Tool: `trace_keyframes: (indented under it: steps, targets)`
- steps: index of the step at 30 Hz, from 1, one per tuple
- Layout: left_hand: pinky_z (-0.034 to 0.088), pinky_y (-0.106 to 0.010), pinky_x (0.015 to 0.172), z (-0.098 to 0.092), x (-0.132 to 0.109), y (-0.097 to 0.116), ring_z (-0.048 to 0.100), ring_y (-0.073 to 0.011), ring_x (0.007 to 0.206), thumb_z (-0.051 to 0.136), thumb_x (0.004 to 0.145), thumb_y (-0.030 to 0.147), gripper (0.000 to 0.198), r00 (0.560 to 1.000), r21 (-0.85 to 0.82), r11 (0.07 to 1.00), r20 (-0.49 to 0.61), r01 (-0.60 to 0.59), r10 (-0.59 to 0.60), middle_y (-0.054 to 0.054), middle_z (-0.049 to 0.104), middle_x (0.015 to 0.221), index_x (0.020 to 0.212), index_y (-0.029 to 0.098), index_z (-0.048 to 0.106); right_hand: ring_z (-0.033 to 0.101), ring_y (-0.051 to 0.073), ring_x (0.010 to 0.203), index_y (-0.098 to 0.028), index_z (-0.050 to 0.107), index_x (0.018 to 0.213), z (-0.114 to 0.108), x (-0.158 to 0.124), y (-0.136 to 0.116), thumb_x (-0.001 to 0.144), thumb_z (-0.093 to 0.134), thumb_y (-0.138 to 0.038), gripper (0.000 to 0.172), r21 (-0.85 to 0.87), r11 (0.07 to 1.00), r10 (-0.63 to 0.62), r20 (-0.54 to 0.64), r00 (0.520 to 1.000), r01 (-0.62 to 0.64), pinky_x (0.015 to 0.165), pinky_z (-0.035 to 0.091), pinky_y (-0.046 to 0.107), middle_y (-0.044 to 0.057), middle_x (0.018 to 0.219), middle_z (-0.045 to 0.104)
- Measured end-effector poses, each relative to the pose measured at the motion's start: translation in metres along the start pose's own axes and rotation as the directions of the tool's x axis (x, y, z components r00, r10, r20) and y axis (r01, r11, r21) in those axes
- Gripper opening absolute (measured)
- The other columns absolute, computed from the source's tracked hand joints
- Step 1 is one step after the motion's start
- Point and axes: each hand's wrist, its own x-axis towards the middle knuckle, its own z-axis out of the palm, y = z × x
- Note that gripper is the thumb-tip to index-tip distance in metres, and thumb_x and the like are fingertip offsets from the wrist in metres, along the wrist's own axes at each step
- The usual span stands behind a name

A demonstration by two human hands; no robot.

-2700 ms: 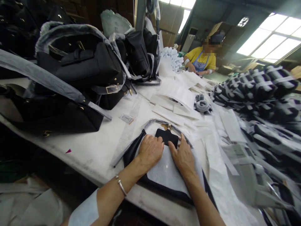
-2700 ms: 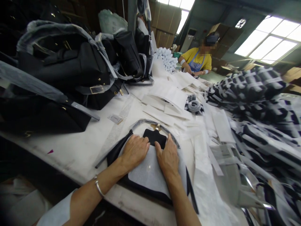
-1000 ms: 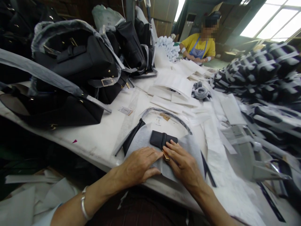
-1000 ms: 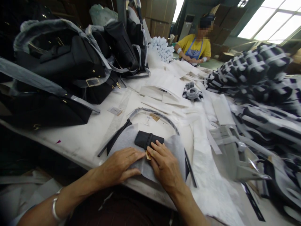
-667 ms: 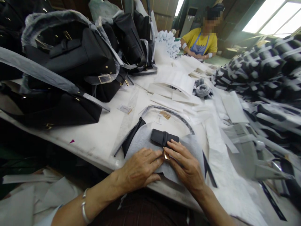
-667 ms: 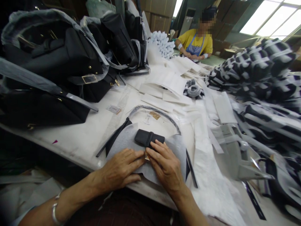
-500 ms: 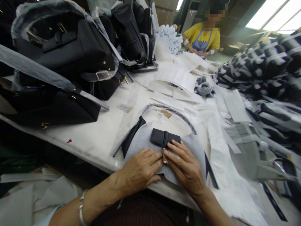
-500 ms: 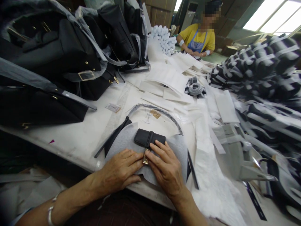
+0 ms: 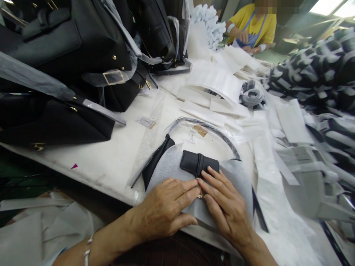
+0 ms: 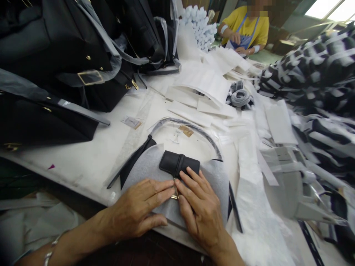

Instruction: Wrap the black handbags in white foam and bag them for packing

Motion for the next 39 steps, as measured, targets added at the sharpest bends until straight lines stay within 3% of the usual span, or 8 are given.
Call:
trace_keyframes:
  steps: [9, 17, 25, 32, 35, 39]
  targets:
    - [0.050, -0.038, 0.096, 0.001, 0.004, -0.002, 0.059, -0.0249, 0.118, 0.053, 0.097, 0.044, 0.048, 0.998, 0.119, 0.992, 0.039, -0.047, 0.043, -0.015, 0.055, 0.140, 0.136, 0.015, 0.048, 0.053, 0.029, 0.131, -0.022, 0.064, 0.127, 0.008, 0.005, 0.002, 0.088, 0.061, -0.009, 0.040, 0.040, 0.997, 0.073, -0.124, 0.990, -0.069, 0.107, 0.048, 0.054, 0.010, 0.129, 0.066]
    - [0.049, -0.036, 0.098, 0.002, 0.012, -0.003, 0.056, -0.0236, 0.124, 0.049, 0.100, 0.041, 0.049, 0.999, 0.132, 0.991, 0.041, -0.004, -0.001, -0.015, 0.053, 0.143, 0.137, 0.010, 0.048, 0.045, 0.030, 0.137, -0.019, 0.059, 0.133, 0.007, 0.002, 0.004, 0.091, 0.059, -0.012, 0.042, 0.008, 0.996, 0.089, -0.059, 0.994, -0.089, 0.109, 0.045, 0.056, 0.011, 0.134, 0.062]
    - [0.049, -0.038, 0.103, 0.004, 0.006, -0.009, 0.058, -0.0231, 0.121, 0.056, 0.097, 0.029, 0.038, 0.982, 0.182, 0.966, -0.018, -0.183, 0.190, -0.011, 0.061, 0.136, 0.130, 0.010, 0.056, 0.057, 0.026, 0.126, -0.018, 0.065, 0.121, 0.011, 0.008, 0.003, 0.092, 0.062, -0.015, 0.030, 0.030, 0.983, 0.183, -0.151, 0.971, -0.181, 0.108, 0.048, 0.049, 0.011, 0.128, 0.065]
    - [0.043, -0.042, 0.113, 0.000, 0.006, -0.012, 0.053, -0.0228, 0.131, 0.045, 0.102, 0.044, 0.049, 0.983, 0.075, 0.980, 0.005, -0.185, 0.185, -0.014, 0.061, 0.134, 0.133, 0.007, 0.052, 0.059, 0.027, 0.124, -0.018, 0.066, 0.120, 0.011, 0.009, 0.001, 0.092, 0.062, -0.018, 0.028, 0.041, 0.975, 0.223, -0.171, 0.960, -0.220, 0.106, 0.051, 0.047, 0.011, 0.128, 0.066]
    - [0.040, -0.041, 0.115, -0.002, 0.007, -0.012, 0.053, -0.0203, 0.131, 0.042, 0.103, 0.040, 0.045, 0.979, 0.021, 0.979, 0.018, -0.205, 0.204, -0.013, 0.063, 0.133, 0.132, 0.008, 0.052, 0.061, 0.027, 0.122, -0.018, 0.068, 0.117, 0.011, 0.010, 0.001, 0.091, 0.062, -0.019, 0.026, 0.051, 0.969, 0.245, -0.180, 0.952, -0.240, 0.106, 0.051, 0.046, 0.011, 0.127, 0.066]
    - [0.045, -0.037, 0.112, -0.001, 0.011, -0.008, 0.058, -0.0197, 0.126, 0.048, 0.101, 0.037, 0.040, 0.985, 0.084, 0.983, -0.024, -0.166, 0.169, -0.013, 0.066, 0.127, 0.127, 0.007, 0.056, 0.058, 0.027, 0.125, -0.018, 0.066, 0.122, 0.011, 0.009, 0.002, 0.092, 0.062, -0.017, 0.030, 0.039, 0.978, 0.211, -0.184, 0.960, -0.207, 0.107, 0.050, 0.048, 0.012, 0.130, 0.065]
